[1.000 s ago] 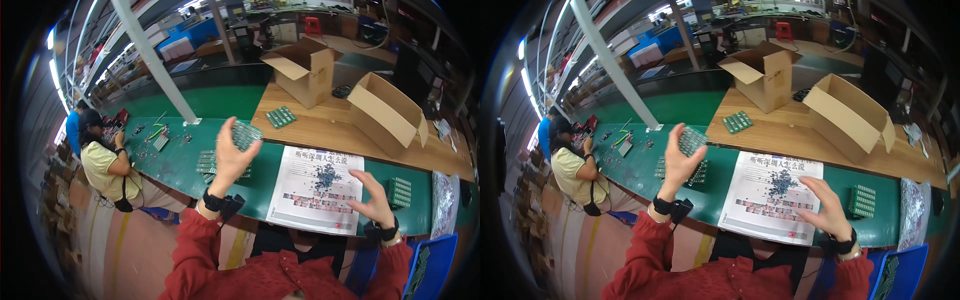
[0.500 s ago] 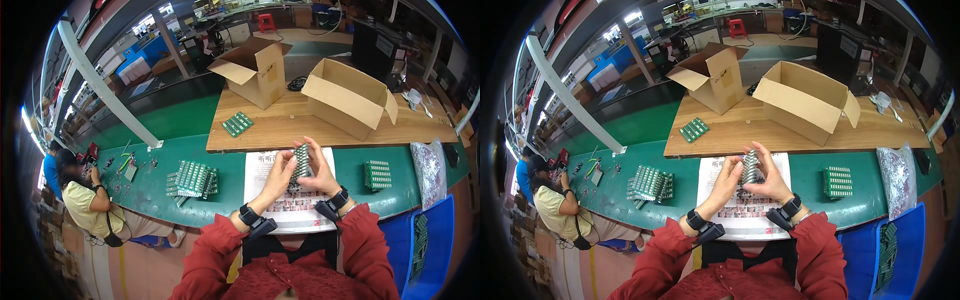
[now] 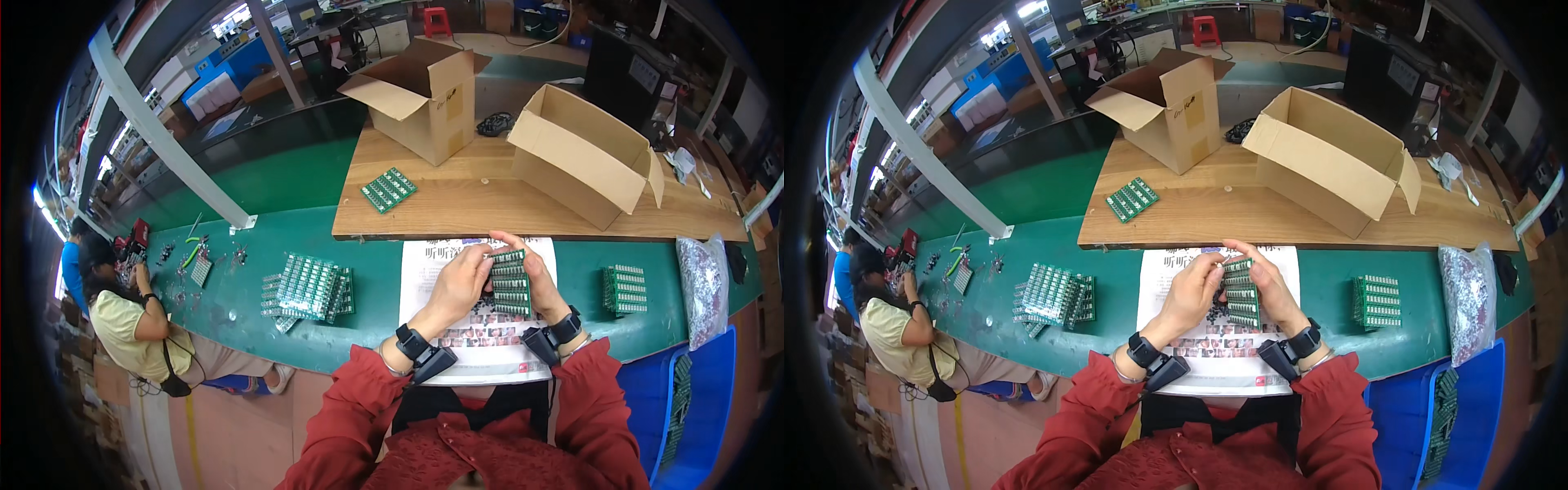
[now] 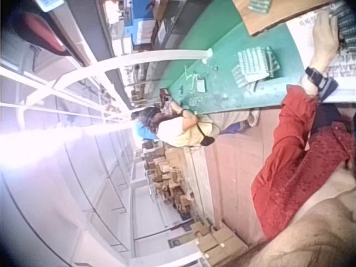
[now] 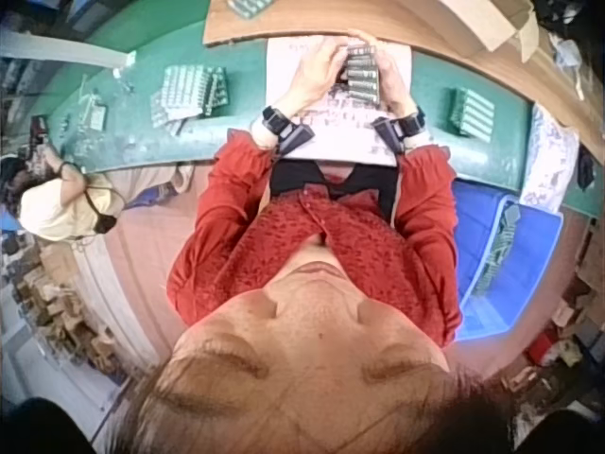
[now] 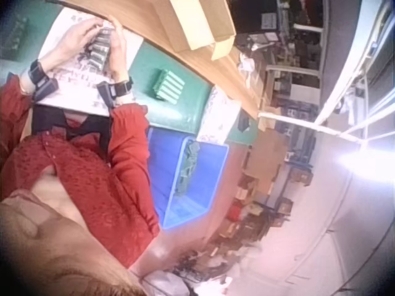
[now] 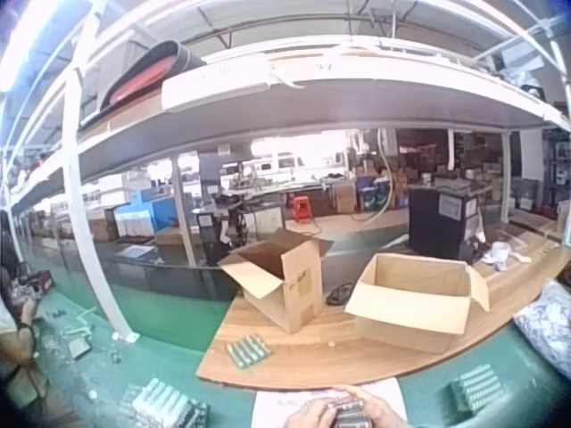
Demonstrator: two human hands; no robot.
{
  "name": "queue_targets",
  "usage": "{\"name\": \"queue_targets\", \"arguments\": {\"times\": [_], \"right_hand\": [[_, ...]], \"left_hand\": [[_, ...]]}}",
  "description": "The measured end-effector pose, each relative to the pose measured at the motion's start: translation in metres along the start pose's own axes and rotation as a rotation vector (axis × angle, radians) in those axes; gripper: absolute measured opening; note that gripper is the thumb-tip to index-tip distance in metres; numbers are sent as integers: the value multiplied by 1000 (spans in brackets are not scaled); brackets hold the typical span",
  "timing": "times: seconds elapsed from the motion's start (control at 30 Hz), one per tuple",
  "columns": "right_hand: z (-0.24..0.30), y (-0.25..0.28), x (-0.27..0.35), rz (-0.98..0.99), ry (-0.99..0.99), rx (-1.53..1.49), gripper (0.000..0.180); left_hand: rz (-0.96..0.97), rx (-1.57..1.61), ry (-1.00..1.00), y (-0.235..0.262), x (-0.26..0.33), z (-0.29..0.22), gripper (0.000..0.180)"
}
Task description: The person picks up green circuit boards and inserts small black components into them by hand. They handle the boards one at a time, placing them on a green workbench and occasionally stacking them. The task involves repetitive manual insertion of parts into the circuit boards.
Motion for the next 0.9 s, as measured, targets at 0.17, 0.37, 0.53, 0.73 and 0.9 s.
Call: {"name": "queue_targets", "arguments": {"times": [0.17, 0.37, 0.53, 0.73, 0.9], "right_hand": [[-2, 6, 1, 19, -170, -16, 71], [13, -2, 5, -30, -369, -66, 70], [13, -2, 5, -153, -509, -67, 70], [3, 9, 4, -112, -542, -155, 78], [5, 6, 3, -11, -213, -295, 91]], "left_hand": [[99, -94, -140, -1, 2, 3, 16], [156, -242, -298, 4, 2, 7, 14], [130, -307, -345, 1, 3, 7, 15], [133, -151, -200, -2, 4, 5, 11], [115, -184, -130, -1, 7, 15, 15]]}}
Point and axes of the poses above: each hand's wrist, its own x-axis away from the middle knuckle, its own y-axis out of the back of the hand, z = x × y, the point moved 1 cm from there along -x, towards the middle knuckle, and after that the axes turned 14 degrees about -z, right-handed, at the moved point
